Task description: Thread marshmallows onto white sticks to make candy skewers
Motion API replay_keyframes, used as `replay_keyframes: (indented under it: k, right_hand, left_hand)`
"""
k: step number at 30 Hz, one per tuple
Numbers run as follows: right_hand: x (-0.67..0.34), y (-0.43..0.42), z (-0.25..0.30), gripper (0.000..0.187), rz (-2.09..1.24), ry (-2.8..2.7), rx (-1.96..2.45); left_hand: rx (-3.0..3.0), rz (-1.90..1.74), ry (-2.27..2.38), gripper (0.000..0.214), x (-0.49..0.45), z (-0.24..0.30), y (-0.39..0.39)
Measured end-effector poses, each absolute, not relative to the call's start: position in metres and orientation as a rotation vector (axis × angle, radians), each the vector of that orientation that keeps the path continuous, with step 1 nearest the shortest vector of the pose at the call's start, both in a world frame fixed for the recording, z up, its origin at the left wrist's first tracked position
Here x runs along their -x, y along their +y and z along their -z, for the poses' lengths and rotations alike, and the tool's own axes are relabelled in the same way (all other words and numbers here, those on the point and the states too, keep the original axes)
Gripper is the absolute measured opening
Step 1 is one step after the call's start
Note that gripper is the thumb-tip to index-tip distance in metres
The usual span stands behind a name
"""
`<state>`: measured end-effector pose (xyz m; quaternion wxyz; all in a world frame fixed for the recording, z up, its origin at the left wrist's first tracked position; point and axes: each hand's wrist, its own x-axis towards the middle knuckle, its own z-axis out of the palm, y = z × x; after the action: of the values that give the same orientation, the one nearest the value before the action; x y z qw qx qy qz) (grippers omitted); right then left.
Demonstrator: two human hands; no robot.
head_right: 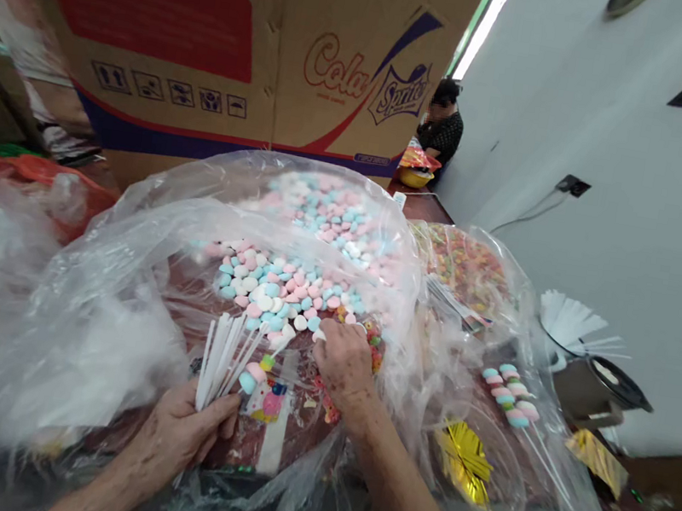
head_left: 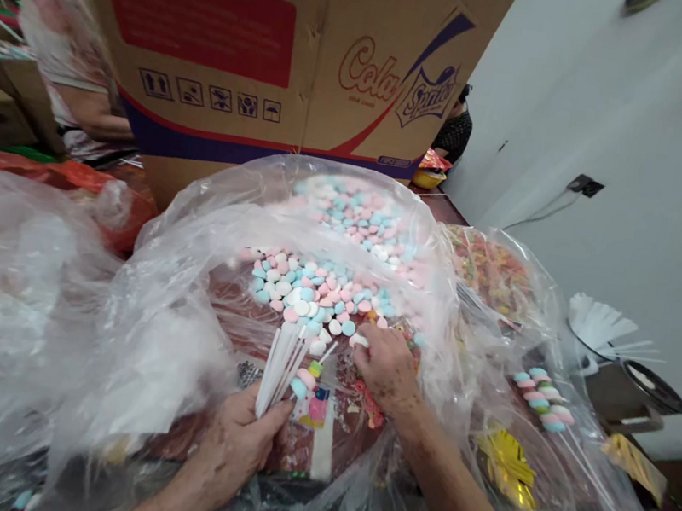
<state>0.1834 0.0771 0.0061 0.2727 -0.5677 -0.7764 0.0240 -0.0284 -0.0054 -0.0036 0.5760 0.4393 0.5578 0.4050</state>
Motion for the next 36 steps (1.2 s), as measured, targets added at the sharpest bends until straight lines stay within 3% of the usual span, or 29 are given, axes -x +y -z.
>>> replay_keyframes:
  k: [2, 5, 8, 25, 36]
  right_hand:
    - [-0.180, 0.077, -0.011, 0.007, -0.515, -1.722, 1.471]
    - [-0.171, 0.073, -0.020, 0.020, -1.178, -1.226, 1.248]
    - [-0.162, 0.070, -0.028, 0.028, -1.436, -0.978, 1.112]
    - [-0.156, 0.067, -0.015, 0.029, -1.484, -0.930, 1.038]
    - [-0.159, 0.060, -0.013, 0.037, -1.324, -1.299, 1.195]
  left_hand:
    - [-1.057, -0.942, 1.289, 0.035, 0.029, 0.011, -0.006]
    - [-1.054, -0.967, 1.261, 0.030, 0.030, 0.018, -0.006]
    - [-1.057, -0.978, 1.256, 0.024, 0.030, 0.018, -0.006]
    - [-1.097, -0.960, 1.246, 0.031, 0.029, 0.021, -0.005]
    - [-1.138, -1.073, 1.302, 0.029, 0.029, 0.032, -0.007]
